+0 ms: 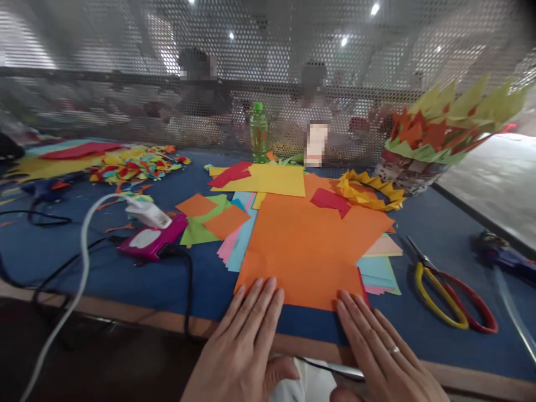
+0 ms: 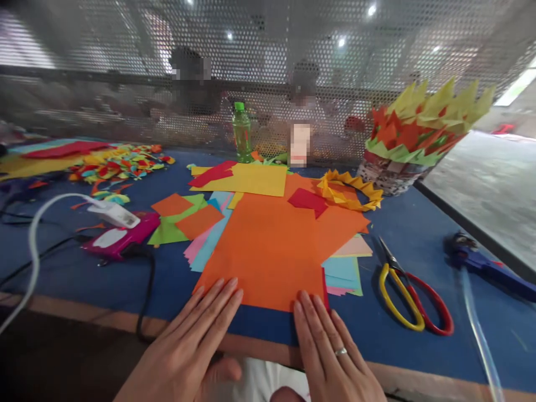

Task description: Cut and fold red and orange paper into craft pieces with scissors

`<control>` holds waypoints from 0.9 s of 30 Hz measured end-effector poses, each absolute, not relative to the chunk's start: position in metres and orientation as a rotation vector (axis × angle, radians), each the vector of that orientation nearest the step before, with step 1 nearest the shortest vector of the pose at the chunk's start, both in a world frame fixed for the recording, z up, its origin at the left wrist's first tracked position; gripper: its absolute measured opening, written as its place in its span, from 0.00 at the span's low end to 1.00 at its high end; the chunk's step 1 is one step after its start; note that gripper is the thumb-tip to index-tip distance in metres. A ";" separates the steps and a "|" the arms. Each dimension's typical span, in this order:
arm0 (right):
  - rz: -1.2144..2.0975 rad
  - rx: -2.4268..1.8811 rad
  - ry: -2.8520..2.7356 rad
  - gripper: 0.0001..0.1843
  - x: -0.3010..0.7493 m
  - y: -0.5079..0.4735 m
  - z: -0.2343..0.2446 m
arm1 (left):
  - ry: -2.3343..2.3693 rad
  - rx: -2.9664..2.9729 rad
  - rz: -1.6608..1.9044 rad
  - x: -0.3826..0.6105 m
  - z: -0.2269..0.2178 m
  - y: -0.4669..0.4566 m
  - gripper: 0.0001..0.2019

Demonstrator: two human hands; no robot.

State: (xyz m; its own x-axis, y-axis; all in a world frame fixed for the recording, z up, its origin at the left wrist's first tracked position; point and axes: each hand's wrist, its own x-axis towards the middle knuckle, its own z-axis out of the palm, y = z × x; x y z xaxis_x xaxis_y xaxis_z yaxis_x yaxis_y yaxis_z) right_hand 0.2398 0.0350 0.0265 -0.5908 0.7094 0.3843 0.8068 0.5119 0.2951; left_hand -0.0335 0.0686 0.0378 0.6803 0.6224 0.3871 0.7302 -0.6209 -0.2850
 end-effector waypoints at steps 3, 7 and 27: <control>-0.715 -1.283 -2.534 0.52 0.248 0.032 0.026 | -1.097 -2.425 -0.363 -0.040 0.037 0.064 0.37; -0.787 -1.271 -2.529 0.50 0.253 0.031 0.025 | -1.155 -2.380 -0.366 -0.049 0.037 0.061 0.35; -1.006 -1.210 -2.550 0.50 0.254 0.036 0.019 | -1.029 -2.749 -0.449 0.012 0.042 0.089 0.39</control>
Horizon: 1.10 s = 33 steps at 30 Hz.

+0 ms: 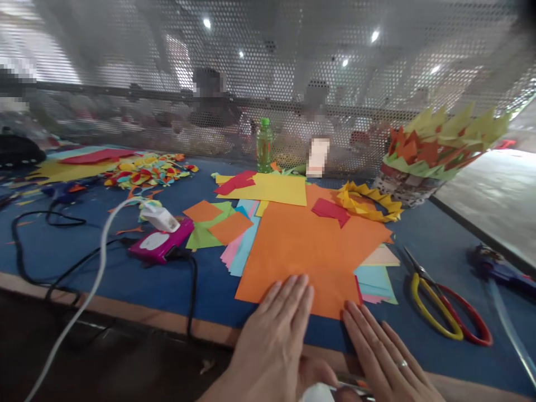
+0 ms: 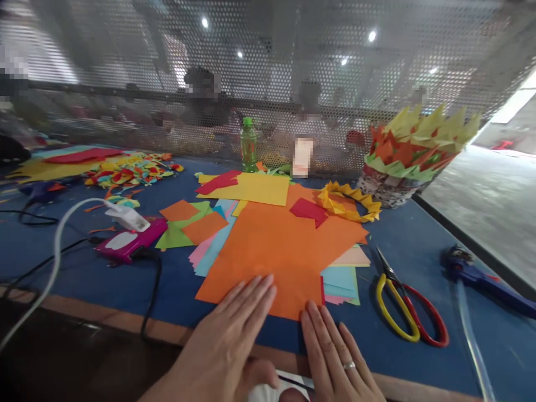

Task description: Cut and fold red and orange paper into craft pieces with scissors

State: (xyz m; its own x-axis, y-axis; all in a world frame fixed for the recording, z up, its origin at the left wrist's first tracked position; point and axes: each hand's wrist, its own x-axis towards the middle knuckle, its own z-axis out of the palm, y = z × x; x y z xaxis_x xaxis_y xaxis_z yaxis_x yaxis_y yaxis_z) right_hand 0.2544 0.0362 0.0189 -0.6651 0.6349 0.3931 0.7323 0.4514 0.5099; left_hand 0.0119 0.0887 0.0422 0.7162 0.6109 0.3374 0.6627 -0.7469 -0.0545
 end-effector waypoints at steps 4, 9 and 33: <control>-0.939 -1.260 -2.548 0.47 0.251 0.035 0.024 | -1.148 -2.570 -0.513 -0.024 0.039 0.088 0.37; -0.818 -1.249 -2.449 0.35 0.247 0.036 0.036 | -1.246 -2.400 -0.508 -0.052 0.040 0.085 0.35; 0.426 -1.794 -2.169 0.29 0.268 0.105 0.084 | -1.514 -2.840 -0.496 -0.036 0.074 0.160 0.37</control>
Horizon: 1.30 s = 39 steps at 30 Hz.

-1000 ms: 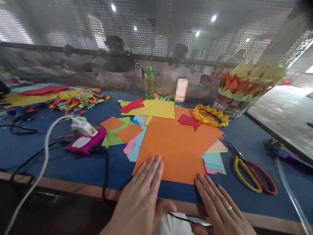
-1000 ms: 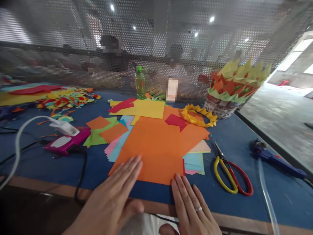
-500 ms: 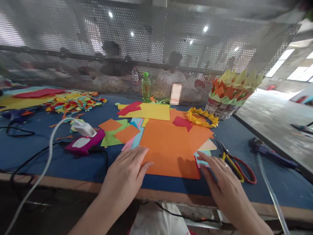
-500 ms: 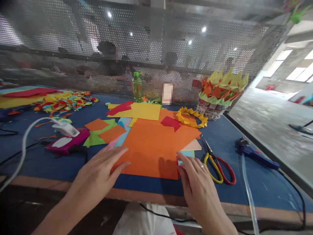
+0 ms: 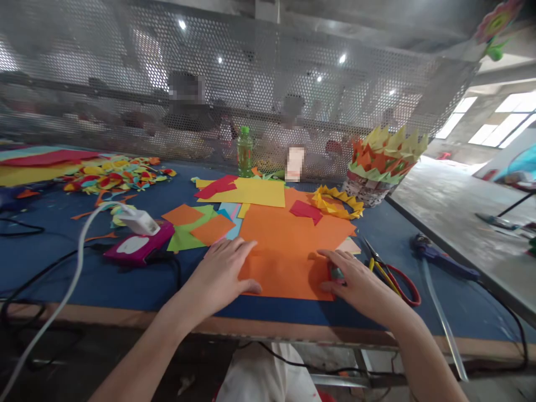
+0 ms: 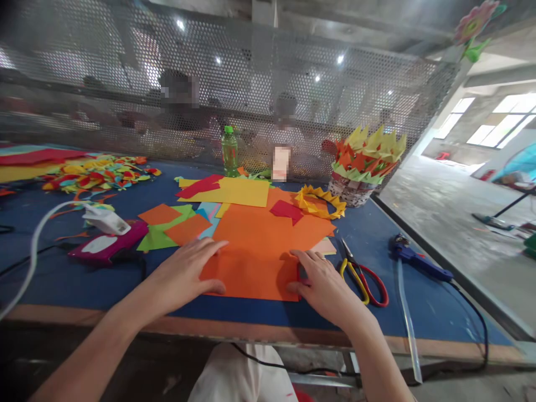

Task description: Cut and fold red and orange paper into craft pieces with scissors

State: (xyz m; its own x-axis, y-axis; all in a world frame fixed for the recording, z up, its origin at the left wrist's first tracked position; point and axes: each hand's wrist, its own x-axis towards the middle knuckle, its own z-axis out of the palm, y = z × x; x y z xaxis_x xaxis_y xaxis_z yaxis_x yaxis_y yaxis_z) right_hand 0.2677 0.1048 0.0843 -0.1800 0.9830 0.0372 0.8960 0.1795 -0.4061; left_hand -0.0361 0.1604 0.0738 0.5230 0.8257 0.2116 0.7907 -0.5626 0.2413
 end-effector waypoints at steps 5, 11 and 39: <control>0.581 -1.799 -2.128 0.27 0.265 0.110 0.093 | 1.299 2.618 0.413 -0.034 0.087 0.169 0.22; 0.276 -1.524 -2.067 0.14 0.264 0.096 0.092 | 1.205 2.688 0.766 -0.036 0.104 0.138 0.08; -0.303 -1.343 -2.441 0.29 0.279 0.011 0.047 | 0.903 3.300 0.730 0.019 0.030 0.057 0.25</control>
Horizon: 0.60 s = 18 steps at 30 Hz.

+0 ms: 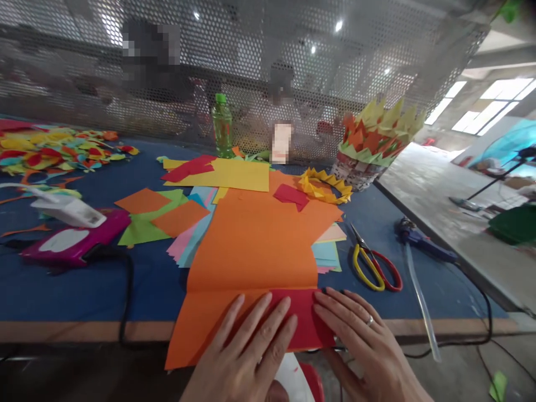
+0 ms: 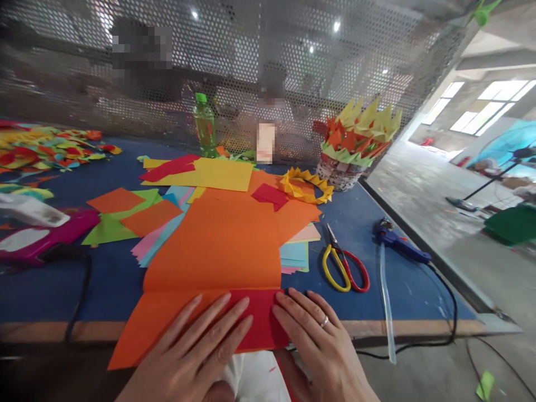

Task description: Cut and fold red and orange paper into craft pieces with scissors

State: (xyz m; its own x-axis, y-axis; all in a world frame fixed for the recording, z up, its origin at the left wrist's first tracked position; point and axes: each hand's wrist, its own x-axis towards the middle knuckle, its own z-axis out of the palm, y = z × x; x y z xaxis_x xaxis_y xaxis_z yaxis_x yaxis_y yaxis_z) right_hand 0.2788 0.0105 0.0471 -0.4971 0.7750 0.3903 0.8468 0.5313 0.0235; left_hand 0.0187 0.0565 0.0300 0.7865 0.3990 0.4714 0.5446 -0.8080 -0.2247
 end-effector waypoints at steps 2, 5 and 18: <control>-0.279 -1.369 -2.392 0.31 0.284 0.008 0.041 | -0.730 -2.639 -0.612 0.018 0.027 0.056 0.26; -0.230 -1.434 -2.296 0.32 0.288 0.004 0.034 | -0.772 -2.654 -0.639 0.018 0.025 0.055 0.27; -0.172 -1.450 -2.225 0.33 0.287 0.000 0.033 | -0.734 -2.651 -0.536 0.016 0.034 0.055 0.28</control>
